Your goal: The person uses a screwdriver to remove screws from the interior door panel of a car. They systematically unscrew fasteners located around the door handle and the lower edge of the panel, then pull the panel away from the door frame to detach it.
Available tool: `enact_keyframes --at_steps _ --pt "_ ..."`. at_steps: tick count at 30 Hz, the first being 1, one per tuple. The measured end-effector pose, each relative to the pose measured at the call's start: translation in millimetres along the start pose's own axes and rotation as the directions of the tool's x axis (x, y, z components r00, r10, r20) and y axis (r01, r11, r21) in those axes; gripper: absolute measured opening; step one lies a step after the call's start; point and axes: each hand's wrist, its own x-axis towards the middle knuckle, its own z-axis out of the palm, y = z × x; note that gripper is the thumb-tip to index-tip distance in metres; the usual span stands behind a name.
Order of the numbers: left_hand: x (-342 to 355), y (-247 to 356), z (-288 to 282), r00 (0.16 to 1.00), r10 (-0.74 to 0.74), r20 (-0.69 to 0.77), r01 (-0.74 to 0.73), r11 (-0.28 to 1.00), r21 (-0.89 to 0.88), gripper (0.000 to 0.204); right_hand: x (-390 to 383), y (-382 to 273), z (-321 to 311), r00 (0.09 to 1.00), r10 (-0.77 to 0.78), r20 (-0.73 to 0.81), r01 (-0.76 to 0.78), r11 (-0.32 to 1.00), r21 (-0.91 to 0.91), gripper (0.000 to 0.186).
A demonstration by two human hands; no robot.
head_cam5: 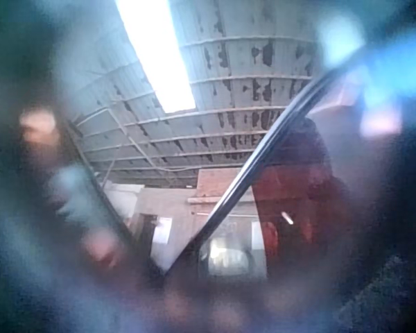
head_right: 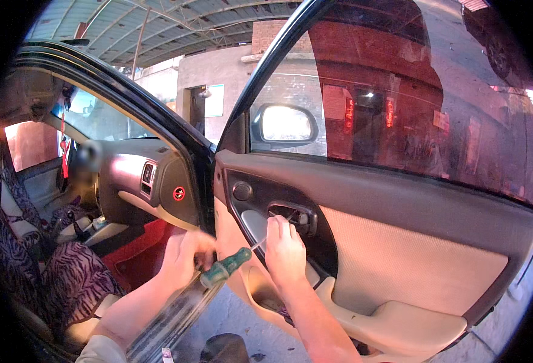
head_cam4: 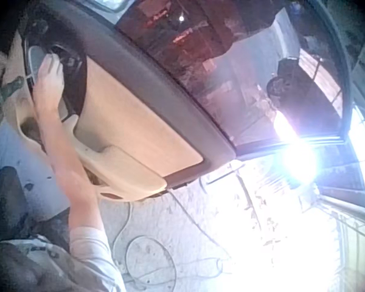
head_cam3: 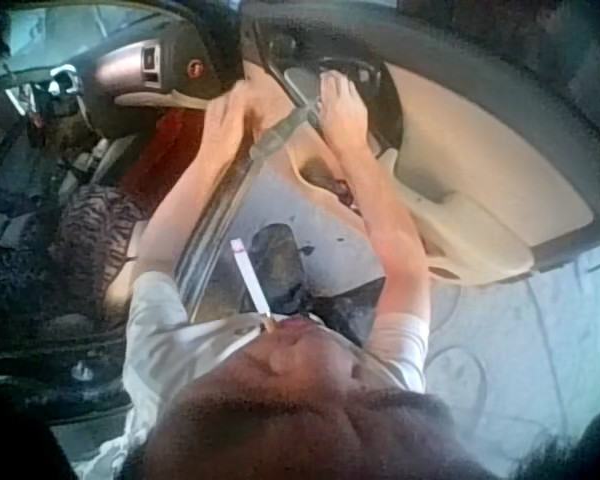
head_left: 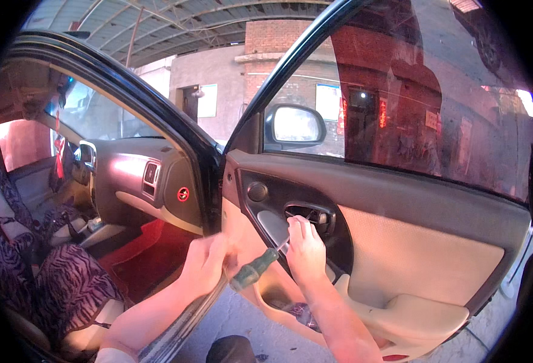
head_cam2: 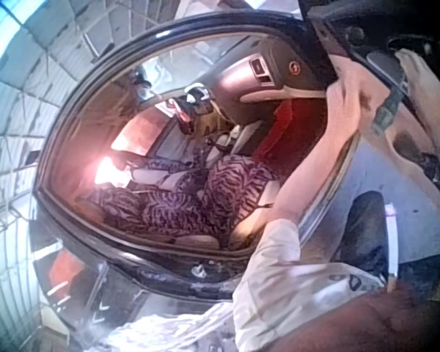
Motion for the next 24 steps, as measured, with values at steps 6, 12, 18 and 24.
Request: enact_keyframes --at_steps 6,12,18,24 --pt "85 -37 53 0.945 0.292 0.149 -0.314 0.937 0.154 0.028 -4 9 -1 0.999 0.031 -0.008 -0.031 0.999 0.012 0.025" --pt "113 -53 91 0.913 0.339 0.228 -0.402 0.844 0.355 0.027 -4 2 -10 0.976 0.215 -0.011 -0.215 0.976 0.017 0.02" --pt "115 -56 109 0.934 0.305 0.185 -0.351 0.881 0.317 0.024 -4 4 -11 0.972 0.223 -0.072 -0.223 0.975 0.009 0.019" --pt "108 -54 123 0.97 0.236 0.058 -0.243 0.936 0.257 0.019 -4 6 -12 0.966 0.236 -0.105 -0.231 0.971 0.057 0.025"
